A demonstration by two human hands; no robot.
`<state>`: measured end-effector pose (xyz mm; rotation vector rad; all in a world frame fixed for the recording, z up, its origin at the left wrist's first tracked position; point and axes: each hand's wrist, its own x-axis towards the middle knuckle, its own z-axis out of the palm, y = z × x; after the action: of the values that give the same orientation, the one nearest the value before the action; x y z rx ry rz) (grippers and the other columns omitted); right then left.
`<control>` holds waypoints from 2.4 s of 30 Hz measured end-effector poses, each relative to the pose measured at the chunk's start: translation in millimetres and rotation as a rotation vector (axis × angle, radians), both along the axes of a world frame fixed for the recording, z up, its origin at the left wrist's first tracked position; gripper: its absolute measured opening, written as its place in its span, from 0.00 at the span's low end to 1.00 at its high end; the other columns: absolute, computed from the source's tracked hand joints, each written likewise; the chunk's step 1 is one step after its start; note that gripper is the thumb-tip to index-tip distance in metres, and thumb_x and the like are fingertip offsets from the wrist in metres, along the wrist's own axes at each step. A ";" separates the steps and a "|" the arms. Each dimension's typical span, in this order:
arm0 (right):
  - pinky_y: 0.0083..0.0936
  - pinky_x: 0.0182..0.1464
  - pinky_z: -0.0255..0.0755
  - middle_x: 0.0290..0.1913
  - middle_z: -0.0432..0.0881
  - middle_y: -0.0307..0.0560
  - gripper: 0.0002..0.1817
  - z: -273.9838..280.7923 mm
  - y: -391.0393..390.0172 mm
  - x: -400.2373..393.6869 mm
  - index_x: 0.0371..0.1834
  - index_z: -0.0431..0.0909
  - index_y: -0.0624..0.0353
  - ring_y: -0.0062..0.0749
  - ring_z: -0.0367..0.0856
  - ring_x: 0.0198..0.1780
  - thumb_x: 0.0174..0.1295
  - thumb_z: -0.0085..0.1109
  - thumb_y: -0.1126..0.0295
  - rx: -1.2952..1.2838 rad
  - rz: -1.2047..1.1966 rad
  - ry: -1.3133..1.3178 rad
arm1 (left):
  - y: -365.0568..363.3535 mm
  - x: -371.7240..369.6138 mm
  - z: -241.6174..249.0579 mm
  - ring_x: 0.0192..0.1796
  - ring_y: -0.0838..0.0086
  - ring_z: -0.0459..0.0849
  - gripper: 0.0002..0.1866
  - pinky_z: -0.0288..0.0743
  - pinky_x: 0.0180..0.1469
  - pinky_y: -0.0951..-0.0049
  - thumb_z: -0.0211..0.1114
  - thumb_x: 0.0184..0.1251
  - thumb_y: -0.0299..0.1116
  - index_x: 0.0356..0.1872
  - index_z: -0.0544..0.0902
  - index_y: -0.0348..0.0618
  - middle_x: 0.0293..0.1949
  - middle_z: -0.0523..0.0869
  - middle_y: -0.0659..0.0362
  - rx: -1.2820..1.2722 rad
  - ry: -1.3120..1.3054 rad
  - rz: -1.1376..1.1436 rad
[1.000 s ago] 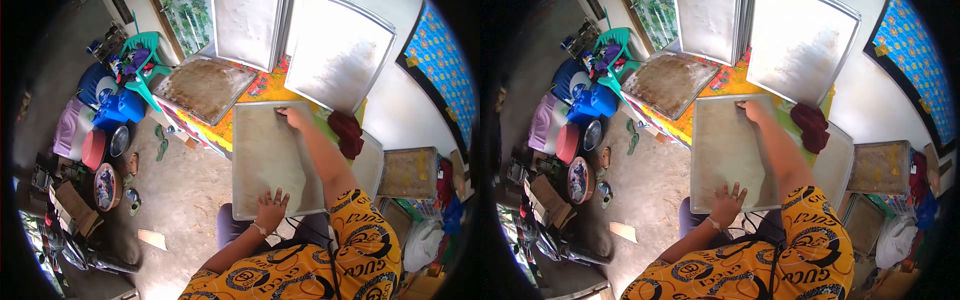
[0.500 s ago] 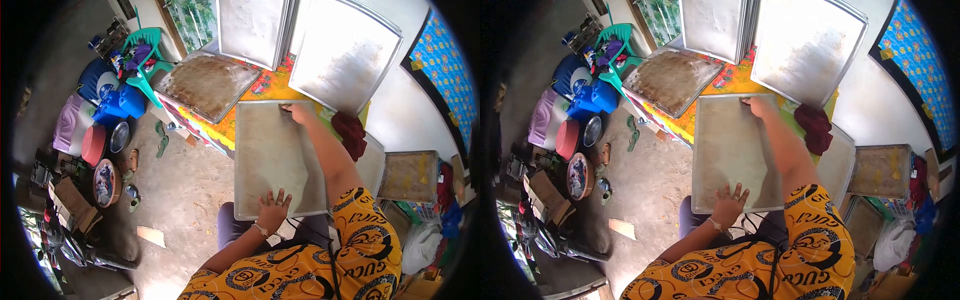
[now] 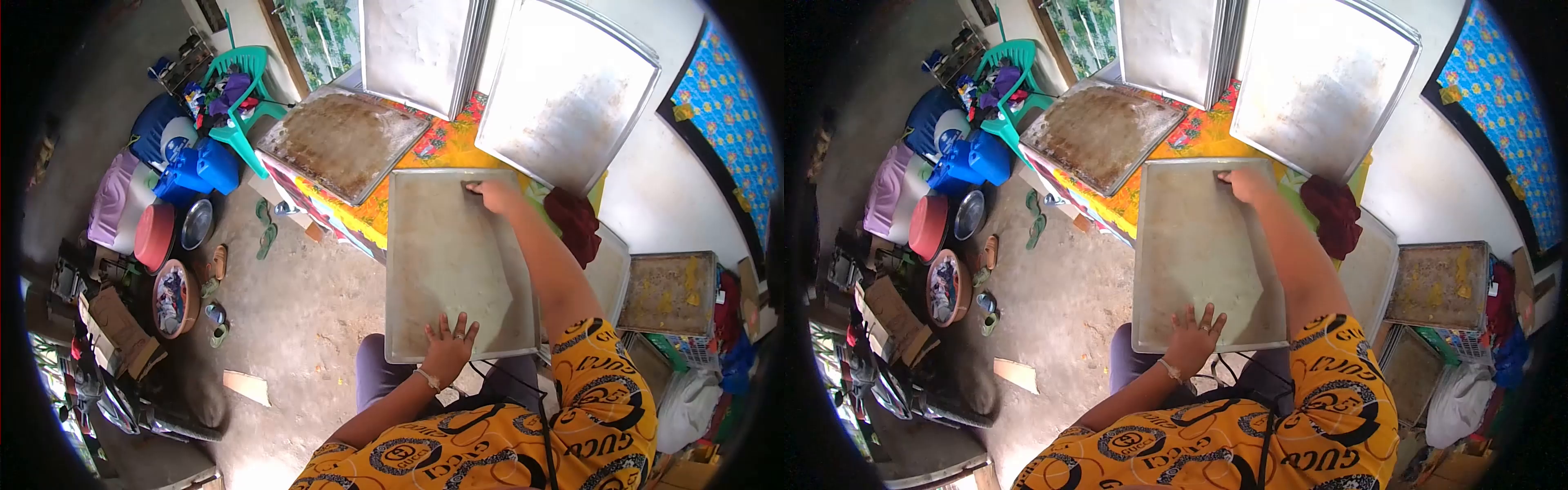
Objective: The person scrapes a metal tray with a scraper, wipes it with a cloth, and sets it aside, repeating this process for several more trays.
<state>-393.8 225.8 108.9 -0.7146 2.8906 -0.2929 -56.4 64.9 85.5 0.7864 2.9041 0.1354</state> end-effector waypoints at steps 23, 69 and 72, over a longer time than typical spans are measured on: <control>0.38 0.50 0.73 0.46 0.82 0.54 0.26 15.6 30.6 250.4 0.58 0.77 0.47 0.49 0.81 0.46 0.53 0.49 0.77 -0.103 0.030 -0.052 | 4.1 0.9 8.1 0.70 0.37 0.59 0.34 0.59 0.61 0.30 0.54 0.62 0.28 0.72 0.58 0.53 0.73 0.55 0.49 -0.043 -0.081 0.044; 0.36 0.61 0.69 0.60 0.75 0.55 0.27 16.5 37.9 345.0 0.60 0.73 0.50 0.55 0.73 0.59 0.55 0.48 0.80 -0.286 0.016 0.156 | -8.5 79.3 3.5 0.68 0.30 0.56 0.28 0.50 0.60 0.23 0.46 0.70 0.33 0.72 0.58 0.56 0.71 0.56 0.37 -0.067 0.006 0.144; 0.40 0.67 0.61 0.64 0.71 0.53 0.27 7.7 29.5 348.0 0.63 0.71 0.47 0.55 0.67 0.65 0.57 0.48 0.77 -0.099 0.039 0.173 | -4.1 83.1 -0.9 0.68 0.30 0.56 0.29 0.49 0.60 0.23 0.47 0.69 0.32 0.72 0.58 0.56 0.71 0.56 0.37 -0.035 -0.007 0.166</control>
<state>-45.8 255.4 116.6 -0.8515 3.0377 -0.3901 26.7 60.8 84.6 0.5370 2.9531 0.1027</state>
